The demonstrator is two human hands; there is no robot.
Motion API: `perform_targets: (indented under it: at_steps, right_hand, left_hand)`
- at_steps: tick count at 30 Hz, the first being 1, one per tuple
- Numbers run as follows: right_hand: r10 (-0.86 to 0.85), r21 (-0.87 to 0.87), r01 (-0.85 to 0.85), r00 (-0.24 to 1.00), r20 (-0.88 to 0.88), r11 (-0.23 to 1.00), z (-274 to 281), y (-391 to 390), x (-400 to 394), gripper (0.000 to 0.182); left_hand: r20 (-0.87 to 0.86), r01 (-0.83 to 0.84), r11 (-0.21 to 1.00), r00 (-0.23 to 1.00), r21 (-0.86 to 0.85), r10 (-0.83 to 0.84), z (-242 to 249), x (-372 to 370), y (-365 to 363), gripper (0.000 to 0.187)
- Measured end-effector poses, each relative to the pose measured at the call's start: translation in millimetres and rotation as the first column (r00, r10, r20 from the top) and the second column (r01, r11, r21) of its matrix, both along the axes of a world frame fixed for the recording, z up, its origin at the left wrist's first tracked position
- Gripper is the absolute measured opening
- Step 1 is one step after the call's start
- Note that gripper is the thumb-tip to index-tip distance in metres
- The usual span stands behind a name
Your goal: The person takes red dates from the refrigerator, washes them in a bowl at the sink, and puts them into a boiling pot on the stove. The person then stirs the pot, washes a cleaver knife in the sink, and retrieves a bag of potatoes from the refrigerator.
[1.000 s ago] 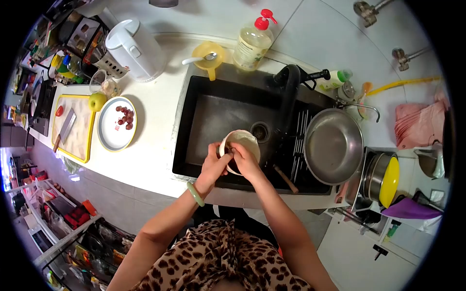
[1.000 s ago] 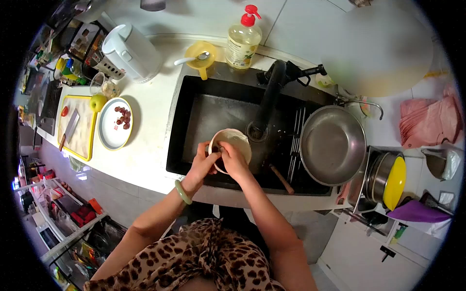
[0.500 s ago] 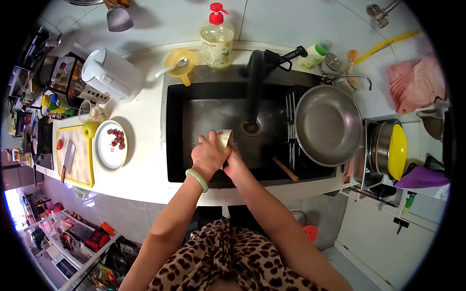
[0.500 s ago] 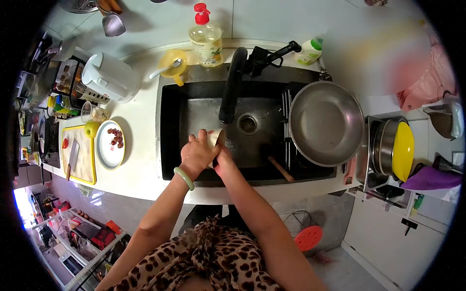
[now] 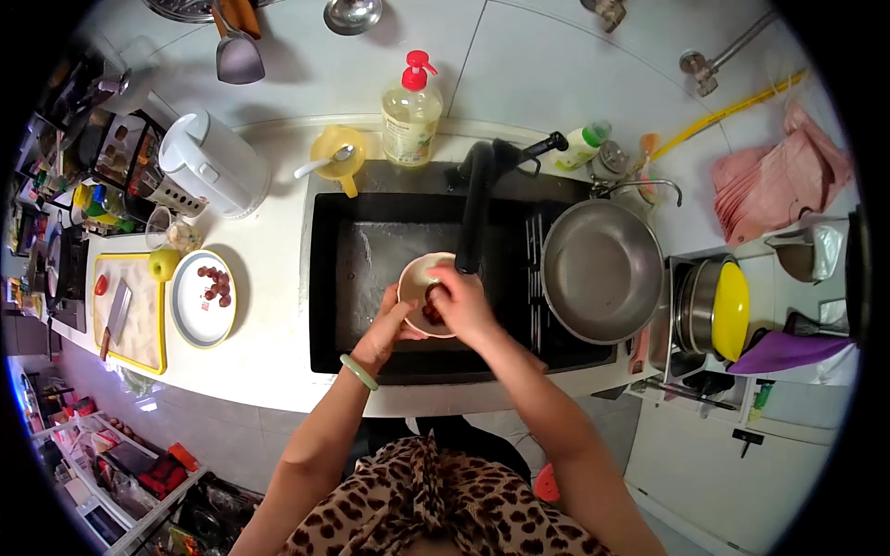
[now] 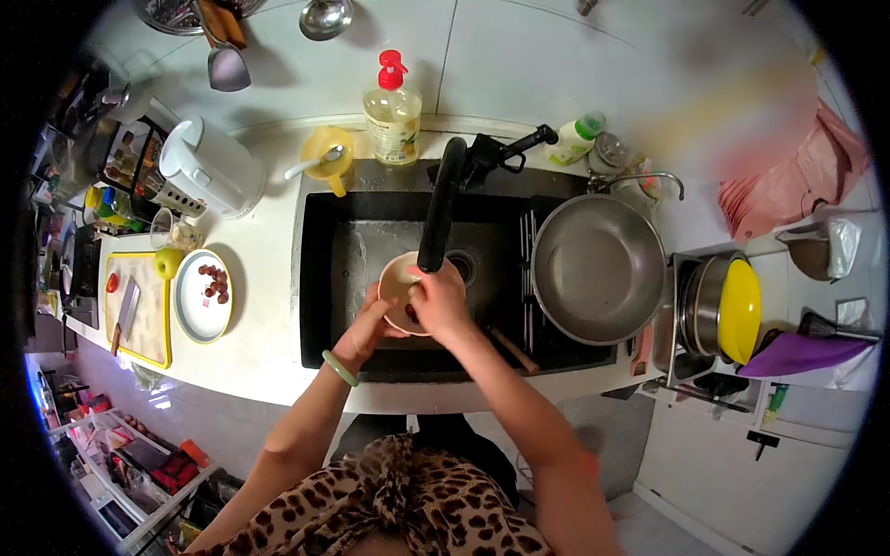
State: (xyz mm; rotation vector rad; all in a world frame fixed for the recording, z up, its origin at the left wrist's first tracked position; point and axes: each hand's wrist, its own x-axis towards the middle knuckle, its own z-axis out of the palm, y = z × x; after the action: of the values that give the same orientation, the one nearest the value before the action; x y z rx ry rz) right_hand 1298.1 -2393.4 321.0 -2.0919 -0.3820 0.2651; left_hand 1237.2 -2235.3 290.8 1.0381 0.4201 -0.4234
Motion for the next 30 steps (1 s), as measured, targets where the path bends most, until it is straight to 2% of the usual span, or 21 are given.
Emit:
perform_targets:
  at_steps: [1,3,5,7,8,10,11,13,17,22,30]
  right_hand:
    - [-0.051,0.052,0.05,0.999,0.007,0.997,9,-12,13,0.028]
    - [-0.136,0.296,0.206,0.961,-0.24,0.933,20,-50,53,0.026]
    - [-0.365,0.436,0.506,0.855,-0.368,0.744,59,-66,92,0.027]
    - [-0.514,0.439,0.674,0.738,-0.438,0.594,36,-87,137,0.029]
    - [-0.391,0.433,0.678,0.714,-0.58,0.594,23,-100,162,0.026]
    - [-0.11,0.417,0.685,0.584,-0.804,0.597,2,-110,208,0.025]
    - [-0.209,0.439,0.632,0.692,-0.691,0.639,18,-95,220,0.027]
    - [-0.308,0.303,0.549,0.756,-0.578,0.778,68,-65,212,0.028]
    - [-0.331,0.14,0.48,0.761,-0.558,0.866,62,-78,208,0.033]
    - [-0.308,0.199,0.478,0.78,-0.545,0.855,61,-76,203,0.035]
    - [-0.315,0.185,0.46,0.799,-0.512,0.868,58,-75,201,0.035]
  left_hand:
    - [0.023,-0.029,0.998,0.999,-0.054,0.03,4,3,-6,0.06]
    - [0.06,-0.044,0.993,0.997,-0.105,0.051,18,9,-14,0.06]
    - [0.094,-0.023,0.995,0.995,-0.097,0.032,34,23,-13,0.06]
    - [0.132,-0.025,0.998,0.991,-0.061,0.033,35,30,-10,0.06]
    - [0.136,-0.026,0.998,0.99,-0.057,0.033,40,32,-7,0.06]
    - [0.146,-0.033,0.999,0.989,-0.036,0.038,48,34,-1,0.059]
    - [0.15,-0.039,0.999,0.988,-0.02,0.041,49,35,1,0.059]
    - [0.135,-0.049,0.999,0.99,-0.003,0.049,49,29,4,0.059]
    - [0.108,-0.055,0.998,0.993,-0.01,0.056,48,25,8,0.059]
    - [0.076,-0.037,0.998,0.996,-0.049,0.04,44,8,3,0.058]
    - [0.035,-0.057,0.995,0.998,-0.087,0.061,59,-10,4,0.058]
